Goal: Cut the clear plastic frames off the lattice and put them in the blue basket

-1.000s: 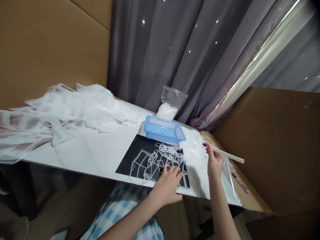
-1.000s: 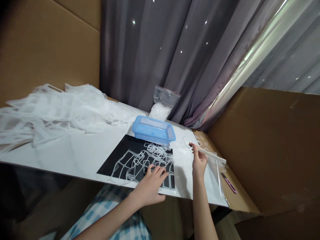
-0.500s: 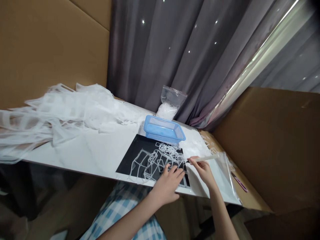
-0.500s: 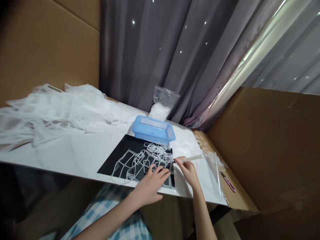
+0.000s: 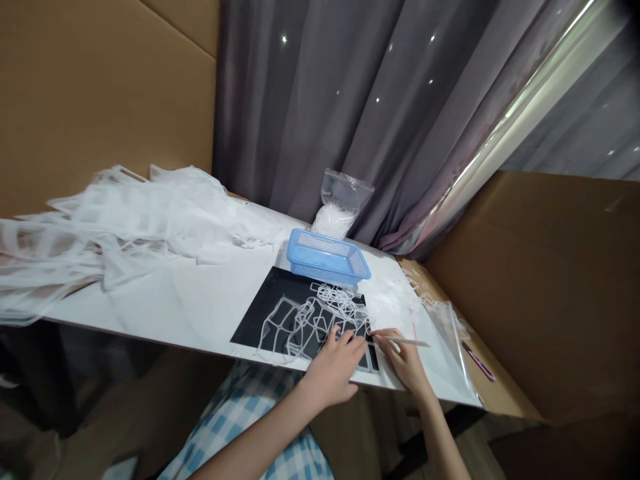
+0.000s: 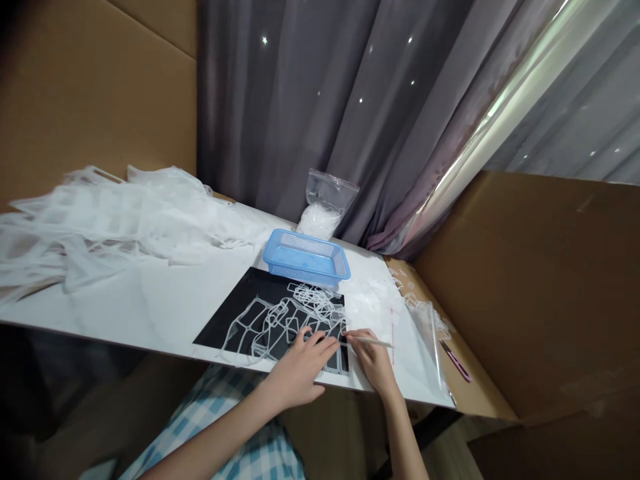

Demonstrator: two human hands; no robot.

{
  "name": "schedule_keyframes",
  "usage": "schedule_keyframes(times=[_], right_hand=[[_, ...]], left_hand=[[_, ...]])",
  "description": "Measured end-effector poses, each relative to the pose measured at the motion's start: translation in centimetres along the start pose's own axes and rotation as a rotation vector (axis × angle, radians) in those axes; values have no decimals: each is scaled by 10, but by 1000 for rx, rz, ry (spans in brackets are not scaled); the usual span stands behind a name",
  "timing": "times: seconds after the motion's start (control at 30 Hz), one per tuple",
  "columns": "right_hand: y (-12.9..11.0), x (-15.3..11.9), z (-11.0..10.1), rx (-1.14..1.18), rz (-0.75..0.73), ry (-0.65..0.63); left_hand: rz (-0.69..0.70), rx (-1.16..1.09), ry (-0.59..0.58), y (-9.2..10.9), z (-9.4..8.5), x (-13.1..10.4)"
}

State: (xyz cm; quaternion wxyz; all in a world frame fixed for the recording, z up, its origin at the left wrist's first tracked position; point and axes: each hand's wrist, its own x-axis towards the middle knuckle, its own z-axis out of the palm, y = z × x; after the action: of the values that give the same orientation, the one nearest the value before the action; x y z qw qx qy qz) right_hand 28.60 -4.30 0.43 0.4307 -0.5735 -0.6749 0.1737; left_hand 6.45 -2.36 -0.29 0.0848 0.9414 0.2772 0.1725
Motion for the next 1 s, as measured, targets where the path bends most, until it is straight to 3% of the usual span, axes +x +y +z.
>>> schedule_keyframes(times=[0.27, 0.43, 0.5, 0.57, 0.83, 1.0], right_hand=[[10, 25, -30, -5, -11, 508], [0, 51, -60, 72, -91, 827], [-6, 57, -66, 119, -104, 878], [-14, 58, -65, 180, -86, 831], [-40, 48, -25, 528, 73, 377], [-46, 51, -8, 606, 131, 238]], left_hand=[[-21, -7, -2, 2, -4, 0], [-18, -11, 10, 1, -2, 0], [-15, -12, 14, 0, -2, 0], [-10, -10, 20, 0, -1, 0], [12, 26, 58, -1, 2, -1], [31, 56, 95, -2, 6, 0]])
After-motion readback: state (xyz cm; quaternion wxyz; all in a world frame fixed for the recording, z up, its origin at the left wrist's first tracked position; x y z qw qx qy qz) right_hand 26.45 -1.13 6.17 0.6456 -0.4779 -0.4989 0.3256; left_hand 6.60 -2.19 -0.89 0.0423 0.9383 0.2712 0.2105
